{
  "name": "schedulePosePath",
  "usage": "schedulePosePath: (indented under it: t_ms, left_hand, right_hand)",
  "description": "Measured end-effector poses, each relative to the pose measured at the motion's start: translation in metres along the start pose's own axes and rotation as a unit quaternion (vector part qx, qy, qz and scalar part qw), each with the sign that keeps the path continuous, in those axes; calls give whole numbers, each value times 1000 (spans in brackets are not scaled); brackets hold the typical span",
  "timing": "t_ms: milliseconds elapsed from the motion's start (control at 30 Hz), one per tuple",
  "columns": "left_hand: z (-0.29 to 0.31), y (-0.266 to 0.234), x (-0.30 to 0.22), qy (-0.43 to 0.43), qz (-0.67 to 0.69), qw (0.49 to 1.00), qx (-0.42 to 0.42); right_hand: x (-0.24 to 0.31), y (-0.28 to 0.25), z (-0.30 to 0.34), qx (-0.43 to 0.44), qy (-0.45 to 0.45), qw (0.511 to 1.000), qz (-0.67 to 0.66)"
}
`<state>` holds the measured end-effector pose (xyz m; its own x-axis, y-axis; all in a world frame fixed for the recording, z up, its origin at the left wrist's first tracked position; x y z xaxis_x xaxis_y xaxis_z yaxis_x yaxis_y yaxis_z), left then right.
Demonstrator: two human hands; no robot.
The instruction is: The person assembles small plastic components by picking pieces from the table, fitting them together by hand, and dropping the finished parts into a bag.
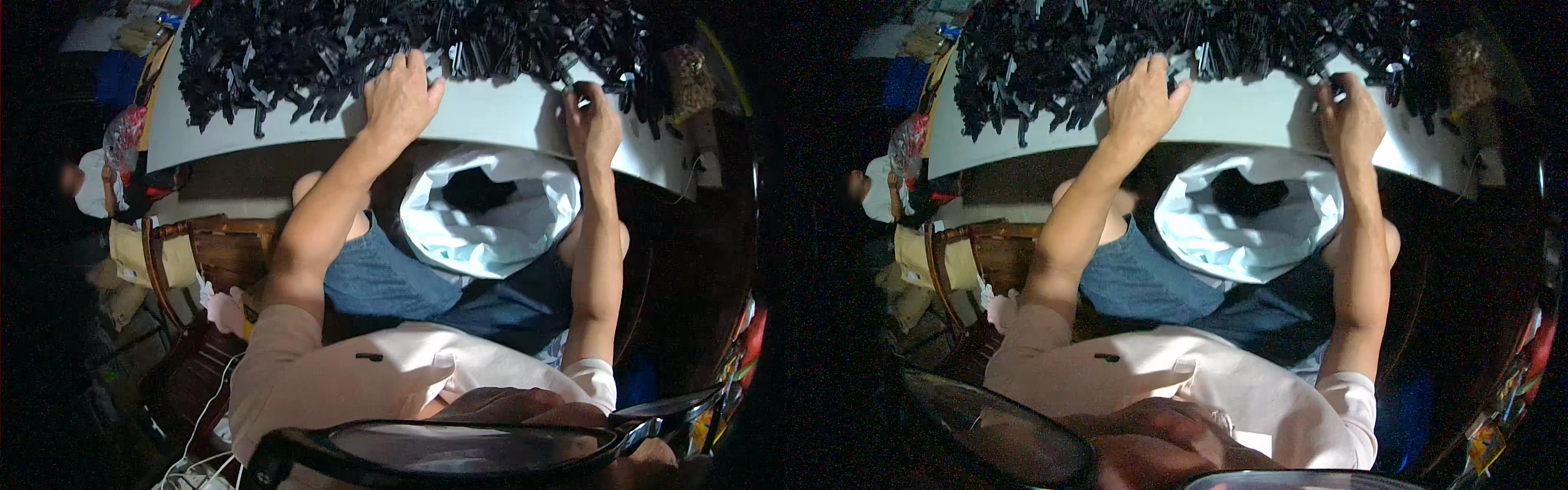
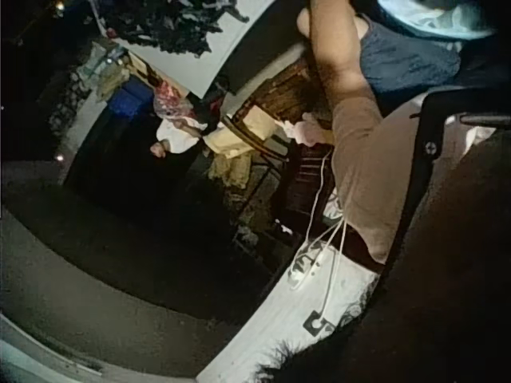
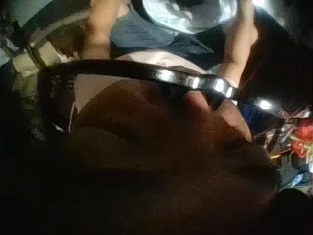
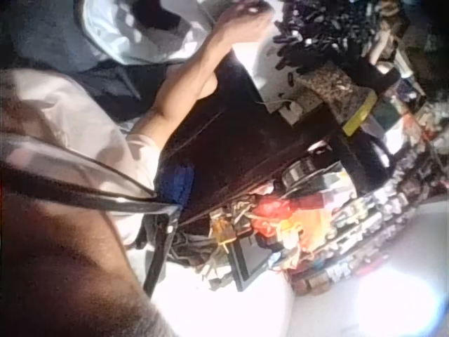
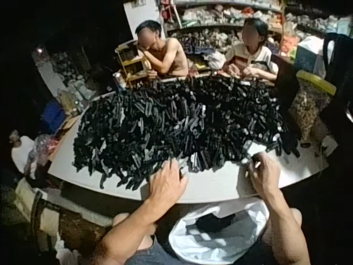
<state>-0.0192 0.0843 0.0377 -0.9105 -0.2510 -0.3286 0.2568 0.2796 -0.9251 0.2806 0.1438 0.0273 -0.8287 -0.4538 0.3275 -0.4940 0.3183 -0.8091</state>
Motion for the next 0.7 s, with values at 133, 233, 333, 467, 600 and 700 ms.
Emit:
schedulePosePath:
  t_ms: [133,233,333,467,600,700]
  left_hand:
    - [-5,3,0,2,-2,1000,-4]
    - [0,-4,1,3,12,1000,-21]
    - [-2,-1,2,15,21,1000,-8]
    - [-2,3,1,29,33,999,17]
    - [2,-12,0,58,96,994,-1]
    - [7,-20,-7,57,169,983,38]
  right_hand:
    - [31,-1,3,-46,-73,993,-85]
    - [42,5,7,-33,-79,990,-113]
    - [55,6,7,-10,-84,989,-120]
    - [62,9,11,2,-114,985,-127]
    - [69,9,13,-8,-120,979,-167]
    - [76,7,16,-6,-133,972,-193]
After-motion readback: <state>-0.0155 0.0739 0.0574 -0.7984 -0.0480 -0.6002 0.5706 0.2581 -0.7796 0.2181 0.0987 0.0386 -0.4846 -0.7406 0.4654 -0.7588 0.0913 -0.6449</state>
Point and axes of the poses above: each hand's wrist, its own z-axis away from the middle knuckle, its own y-axis out of the palm, x = y × z, the point moved 8 cm from there along -z, towards the middle knuckle, and after that the axes turned 14 degrees about -y, right-handed, at the moved point
